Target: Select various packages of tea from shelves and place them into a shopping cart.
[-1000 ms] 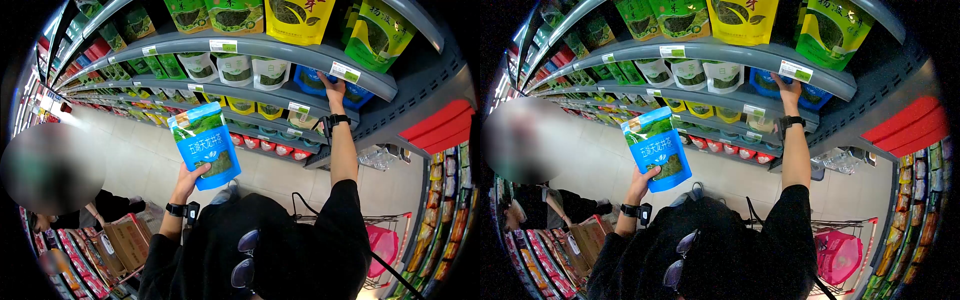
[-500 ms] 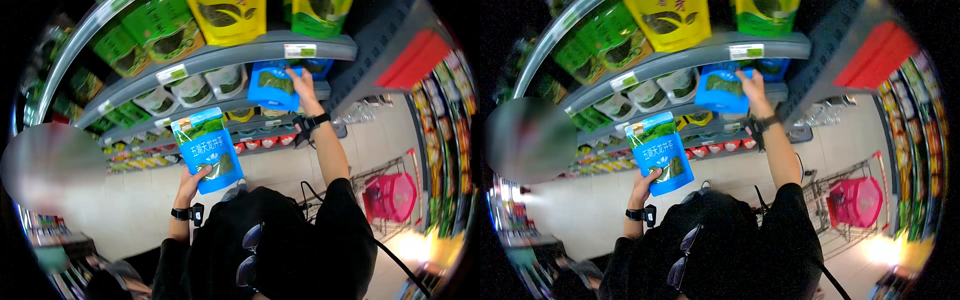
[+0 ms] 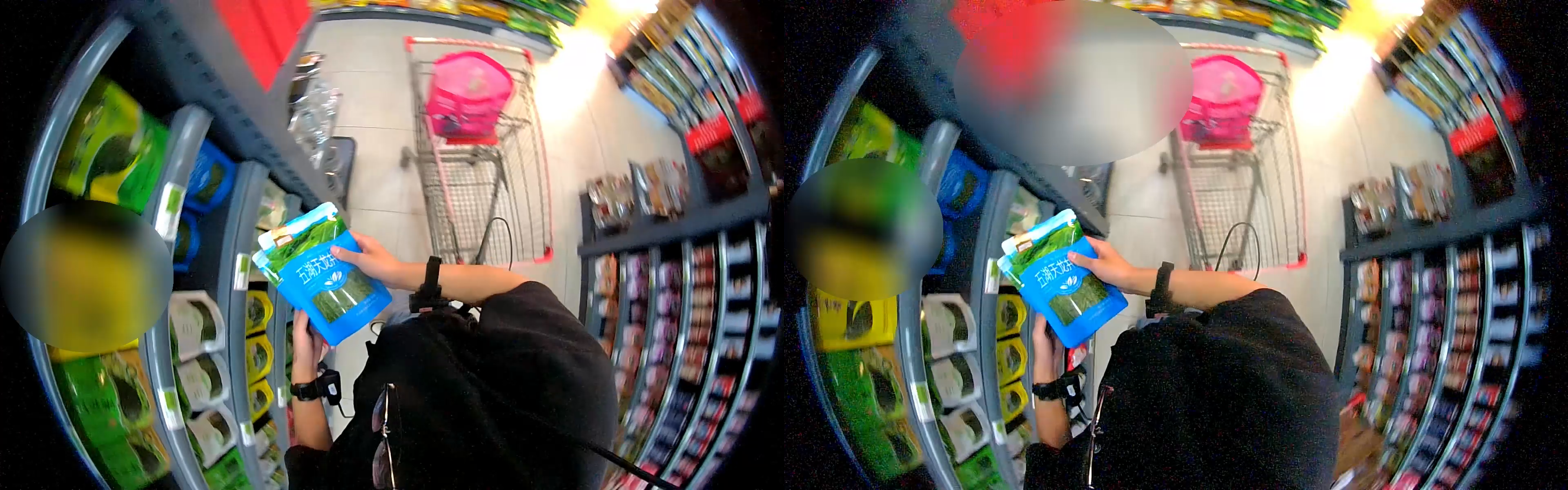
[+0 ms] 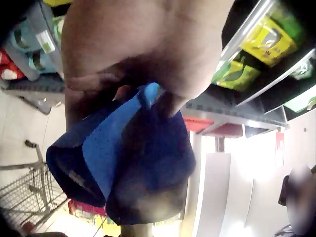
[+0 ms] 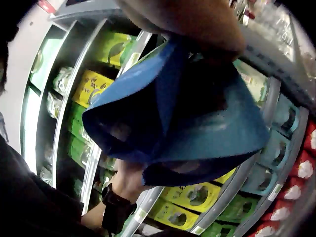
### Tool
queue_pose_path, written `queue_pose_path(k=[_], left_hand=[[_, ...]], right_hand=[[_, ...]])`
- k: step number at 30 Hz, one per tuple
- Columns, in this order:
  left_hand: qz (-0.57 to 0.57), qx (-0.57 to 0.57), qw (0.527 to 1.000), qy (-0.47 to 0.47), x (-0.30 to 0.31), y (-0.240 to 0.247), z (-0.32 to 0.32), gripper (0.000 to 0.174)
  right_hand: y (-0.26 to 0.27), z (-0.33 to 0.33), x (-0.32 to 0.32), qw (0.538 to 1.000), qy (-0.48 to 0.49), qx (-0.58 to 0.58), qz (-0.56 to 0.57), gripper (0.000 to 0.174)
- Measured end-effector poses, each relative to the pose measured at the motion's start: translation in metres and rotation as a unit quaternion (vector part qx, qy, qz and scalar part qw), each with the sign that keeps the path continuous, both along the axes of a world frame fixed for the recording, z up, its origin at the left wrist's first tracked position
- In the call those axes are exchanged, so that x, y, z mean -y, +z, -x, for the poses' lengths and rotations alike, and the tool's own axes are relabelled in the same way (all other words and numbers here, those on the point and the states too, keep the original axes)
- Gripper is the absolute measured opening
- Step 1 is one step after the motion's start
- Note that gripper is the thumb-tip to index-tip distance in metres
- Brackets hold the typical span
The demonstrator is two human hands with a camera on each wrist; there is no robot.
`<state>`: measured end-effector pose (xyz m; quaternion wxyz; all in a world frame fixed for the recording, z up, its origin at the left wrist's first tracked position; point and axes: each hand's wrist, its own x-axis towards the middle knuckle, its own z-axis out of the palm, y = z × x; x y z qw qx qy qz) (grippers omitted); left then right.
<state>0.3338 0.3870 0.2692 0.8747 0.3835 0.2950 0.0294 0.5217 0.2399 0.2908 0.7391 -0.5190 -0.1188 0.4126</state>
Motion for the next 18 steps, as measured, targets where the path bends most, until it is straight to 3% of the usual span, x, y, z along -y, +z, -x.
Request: queue_pose_path(k=[1,2,4,5,7,10,13,14,18], left_hand=[[-0.011,0.020,1.000,-0.019,-0.002,-0.022,-0.012,0.044],[0.018,0.042,0.997,-0.056,0.007,-0.010,-0.033,0.049],[0.000,0.065,0.989,-0.135,0.026,-0.008,-0.062,0.055],[-0.003,0.009,0.985,-0.174,0.034,-0.015,-0.068,0.062],[-0.078,0.048,0.959,-0.268,0.056,-0.006,-0.109,0.066],[-0.095,0.090,0.926,-0.354,0.092,0.004,-0.170,0.068],[-0.048,0.057,0.913,-0.400,0.134,-0.003,-0.216,0.064],[-0.066,0.057,0.903,-0.421,0.147,-0.010,-0.228,0.065],[-0.037,0.044,0.828,-0.558,0.173,-0.042,-0.257,0.076]], right_hand=[[-0.014,-0.001,0.012,0.994,-0.052,0.082,0.058,0.034],[-0.034,-0.005,0.023,0.975,-0.101,0.158,0.119,0.035],[-0.035,-0.008,0.048,0.968,-0.148,0.142,0.144,0.037],[-0.035,-0.004,0.063,0.982,-0.147,0.055,0.105,0.038],[-0.021,-0.016,0.100,0.985,-0.156,-0.067,0.033,0.040],[-0.022,-0.037,0.158,0.970,-0.218,-0.107,0.003,0.049],[-0.009,-0.043,0.218,0.962,-0.202,-0.183,-0.036,0.060],[-0.033,-0.044,0.235,0.953,-0.208,-0.210,-0.064,0.062],[-0.060,-0.047,0.269,0.921,-0.228,-0.315,-0.026,0.056]])
